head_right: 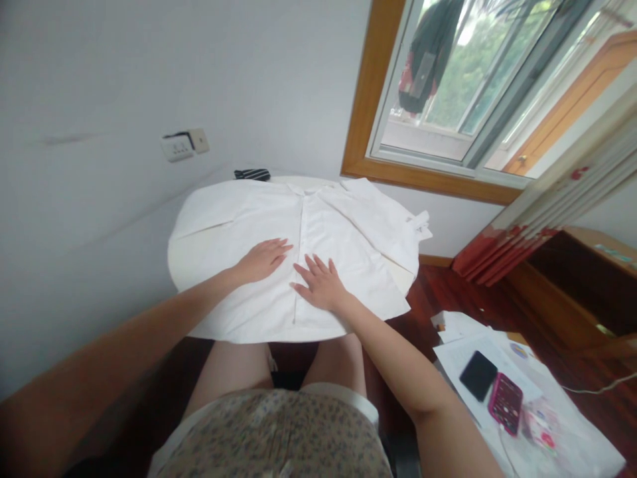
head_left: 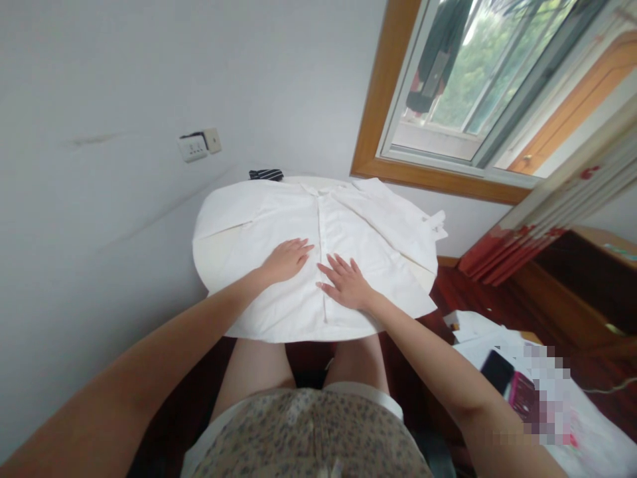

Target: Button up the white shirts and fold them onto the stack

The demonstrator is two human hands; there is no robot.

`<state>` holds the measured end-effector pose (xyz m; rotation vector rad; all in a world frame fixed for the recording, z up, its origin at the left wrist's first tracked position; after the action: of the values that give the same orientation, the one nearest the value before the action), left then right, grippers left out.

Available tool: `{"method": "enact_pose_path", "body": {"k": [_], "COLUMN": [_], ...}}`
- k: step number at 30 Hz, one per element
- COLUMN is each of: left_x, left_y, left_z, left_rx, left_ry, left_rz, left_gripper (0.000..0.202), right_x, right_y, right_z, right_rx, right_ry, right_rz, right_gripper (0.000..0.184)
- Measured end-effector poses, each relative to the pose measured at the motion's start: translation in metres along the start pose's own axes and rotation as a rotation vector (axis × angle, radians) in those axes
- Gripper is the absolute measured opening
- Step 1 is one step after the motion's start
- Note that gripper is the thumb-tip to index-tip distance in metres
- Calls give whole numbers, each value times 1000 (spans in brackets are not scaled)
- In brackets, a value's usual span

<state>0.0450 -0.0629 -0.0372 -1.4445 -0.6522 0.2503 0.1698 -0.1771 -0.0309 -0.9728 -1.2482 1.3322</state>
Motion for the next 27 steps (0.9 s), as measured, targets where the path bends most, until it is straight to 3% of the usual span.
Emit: {"method": "enact_pose_path", "body": {"k": [5, 10, 14, 17, 23, 27], "left_x": [7, 40, 54, 47, 29, 40], "left_y": [-14, -32, -5, 15, 15, 17], "left_z": [-2, -12, -35, -43, -46, -30], "left_rx": [-40, -152, -159, -156, -165, -126], "left_ry": [-50, -30, 95, 71, 44, 12], "left_rz": [22, -86, 32, 107, 121, 133], "left_gripper": [48, 49, 52, 54, 64, 64], "right_x": [-5, -8, -16, -23, -43, -55], "right_y": [-7, -5, -1, 0, -1, -2], "right_z": [2, 13, 20, 23, 33, 40], "right_rx": [69, 57, 19, 29, 50, 53], "right_ry": [-44, -115, -98, -96, -143, -168], "right_rz": [-34, -50, -21, 7, 48, 20], "right_gripper": [68, 64, 68, 73, 77, 70]}}
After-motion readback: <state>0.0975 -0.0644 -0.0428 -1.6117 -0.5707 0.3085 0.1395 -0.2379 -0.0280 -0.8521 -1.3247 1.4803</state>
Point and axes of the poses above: each hand's wrist, its own x-axis towards the middle knuckle, its own y-axis out of the palm, z = x × y, the point moved 8 cm from there along x, towards the middle knuckle, and after that the axes turned 10 degrees about y, right-handed, at the moved point
